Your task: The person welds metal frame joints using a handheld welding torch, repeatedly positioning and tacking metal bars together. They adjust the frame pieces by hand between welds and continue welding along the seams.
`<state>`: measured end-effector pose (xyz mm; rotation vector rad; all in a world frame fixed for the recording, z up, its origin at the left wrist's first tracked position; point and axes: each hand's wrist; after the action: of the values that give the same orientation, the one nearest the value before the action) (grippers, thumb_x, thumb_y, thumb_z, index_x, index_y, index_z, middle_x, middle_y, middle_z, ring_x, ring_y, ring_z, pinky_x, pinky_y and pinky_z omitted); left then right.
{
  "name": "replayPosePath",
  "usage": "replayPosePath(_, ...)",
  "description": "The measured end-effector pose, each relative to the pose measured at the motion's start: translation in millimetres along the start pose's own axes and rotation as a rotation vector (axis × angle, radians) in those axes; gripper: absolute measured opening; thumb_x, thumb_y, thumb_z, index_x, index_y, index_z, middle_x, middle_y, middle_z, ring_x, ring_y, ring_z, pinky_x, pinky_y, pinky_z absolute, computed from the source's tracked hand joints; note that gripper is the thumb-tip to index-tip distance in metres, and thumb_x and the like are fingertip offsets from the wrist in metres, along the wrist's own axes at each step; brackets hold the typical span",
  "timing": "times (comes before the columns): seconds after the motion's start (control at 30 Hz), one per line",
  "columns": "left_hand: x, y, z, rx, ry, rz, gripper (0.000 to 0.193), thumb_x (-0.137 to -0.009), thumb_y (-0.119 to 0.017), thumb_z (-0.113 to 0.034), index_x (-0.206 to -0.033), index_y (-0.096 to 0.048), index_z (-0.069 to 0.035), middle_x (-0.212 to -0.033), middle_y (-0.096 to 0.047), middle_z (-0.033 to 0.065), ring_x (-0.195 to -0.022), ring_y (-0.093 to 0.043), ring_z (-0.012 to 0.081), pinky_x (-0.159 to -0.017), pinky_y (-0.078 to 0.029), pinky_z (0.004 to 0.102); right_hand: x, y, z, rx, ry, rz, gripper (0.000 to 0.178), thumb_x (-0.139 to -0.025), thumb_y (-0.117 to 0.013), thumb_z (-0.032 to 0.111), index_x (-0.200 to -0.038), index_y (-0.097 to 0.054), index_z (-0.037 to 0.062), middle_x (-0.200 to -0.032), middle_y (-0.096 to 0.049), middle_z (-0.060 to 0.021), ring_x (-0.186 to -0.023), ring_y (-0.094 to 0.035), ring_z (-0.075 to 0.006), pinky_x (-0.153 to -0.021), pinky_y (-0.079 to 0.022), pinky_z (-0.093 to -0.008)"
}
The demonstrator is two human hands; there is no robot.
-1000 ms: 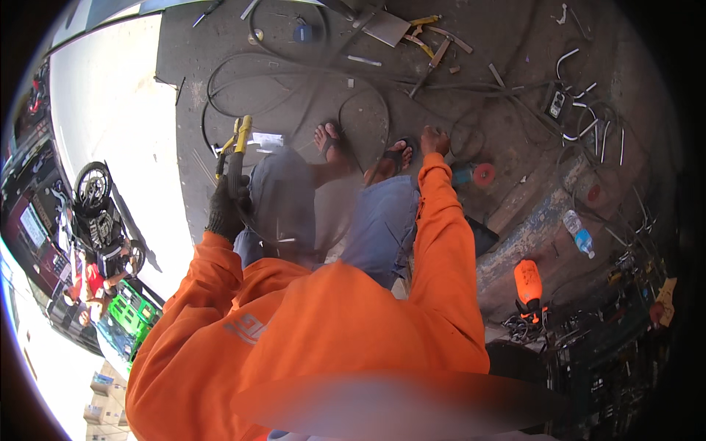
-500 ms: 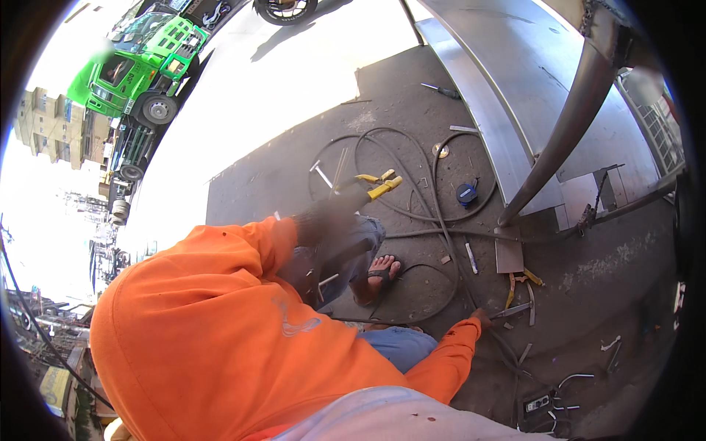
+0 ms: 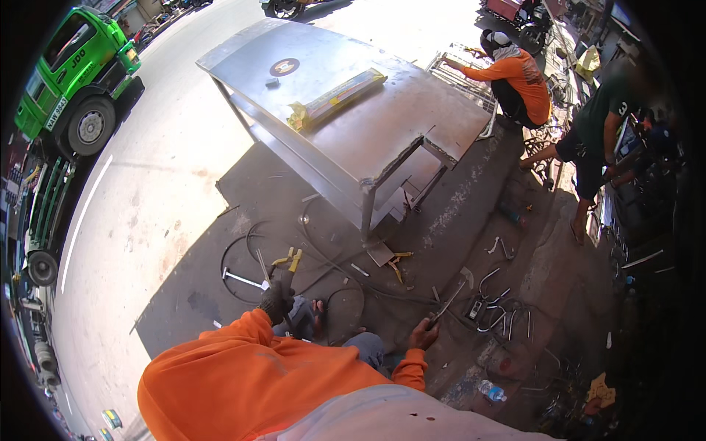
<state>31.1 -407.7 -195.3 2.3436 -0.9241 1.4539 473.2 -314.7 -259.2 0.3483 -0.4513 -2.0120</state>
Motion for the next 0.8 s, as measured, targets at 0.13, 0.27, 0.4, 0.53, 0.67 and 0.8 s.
replayPosePath(0.13, 35, -19, -29, 0.243, -0.108, 0.105, 0.053, -0.107, -0.048, -0.052, -0.107, -0.062, -0.001, -0.077, -0.059, 0.0108, -0.056, -0.053, 0.0191, -0.049, -0.046, 0.0316, 6, 27, 123, -0.185, -0.229, 0.144, 0.044, -0.102, -0.053, 0.035, -0.119, -0.067, -0.0030, -0.090, -0.069, -0.0125, -0.078, -0.066, -0.0230, -0.070, -0.053, -0.0384)
replayPosePath(0.27, 51, -23, -59, 0.345, -0.013, 0.169, 0.057, -0.105, -0.050, -0.059, -0.106, -0.063, -0.003, -0.075, -0.057, 0.0062, -0.056, -0.052, 0.0172, -0.048, -0.043, 0.0300, -9, 40, 225, -0.339, -0.084, 0.262, 0.040, -0.106, -0.051, 0.035, -0.114, -0.065, -0.0012, -0.078, -0.061, -0.0036, -0.062, -0.057, -0.0127, -0.052, -0.045, -0.0303)
replayPosePath(0.4, 56, -35, -75, 0.318, -0.133, 0.121, 0.060, -0.105, -0.047, -0.062, -0.104, -0.063, -0.005, -0.064, -0.049, 0.0018, -0.050, -0.046, 0.0151, -0.042, -0.036, 0.0289, -32, 32, 290, -0.437, -0.169, 0.487, 0.020, -0.102, -0.060, 0.019, -0.111, -0.055, 0.0013, -0.082, -0.060, -0.0038, -0.061, -0.062, -0.0138, -0.044, -0.048, -0.0300)
replayPosePath(0.53, 77, -54, -71, 0.424, -0.282, 0.175, 0.049, -0.108, -0.050, -0.041, -0.118, -0.060, 0.006, -0.079, -0.058, 0.0077, -0.060, -0.054, 0.0140, -0.049, -0.047, 0.0256, -49, 26, 308, 0.005, 0.213, 0.337, 0.027, -0.098, -0.064, 0.015, -0.115, -0.056, -0.0028, -0.090, -0.068, -0.0170, -0.078, -0.068, -0.0307, -0.074, -0.053, -0.0420)
replayPosePath(0.67, 117, -89, -51, 0.675, -0.365, 0.117, 0.036, -0.106, -0.054, -0.032, -0.115, -0.059, 0.003, -0.093, -0.062, 0.0105, -0.062, -0.052, 0.0122, -0.049, -0.043, 0.0222, -72, 27, 309, -0.033, 0.345, 0.553, 0.023, -0.101, -0.059, 0.016, -0.118, -0.059, 0.0007, -0.091, -0.071, -0.0188, -0.083, -0.073, -0.0338, -0.072, -0.055, -0.0439)
replayPosePath(0.8, 146, -111, -29, 0.656, -0.386, 0.003, 0.037, -0.105, -0.056, -0.032, -0.117, -0.059, 0.003, -0.093, -0.061, 0.0111, -0.063, -0.053, 0.0129, -0.049, -0.044, 0.0226, -91, 18, 314, 0.037, 0.514, 0.650, 0.021, -0.102, -0.058, 0.018, -0.114, -0.061, 0.0021, -0.089, -0.072, -0.0193, -0.082, -0.073, -0.0395, -0.071, -0.056, -0.0461)
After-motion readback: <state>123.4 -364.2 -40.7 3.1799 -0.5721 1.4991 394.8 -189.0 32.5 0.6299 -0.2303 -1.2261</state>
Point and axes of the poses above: each hand's wrist, its own x-axis away from the middle knuckle, its own y-axis out of the back of the hand, z = x × y
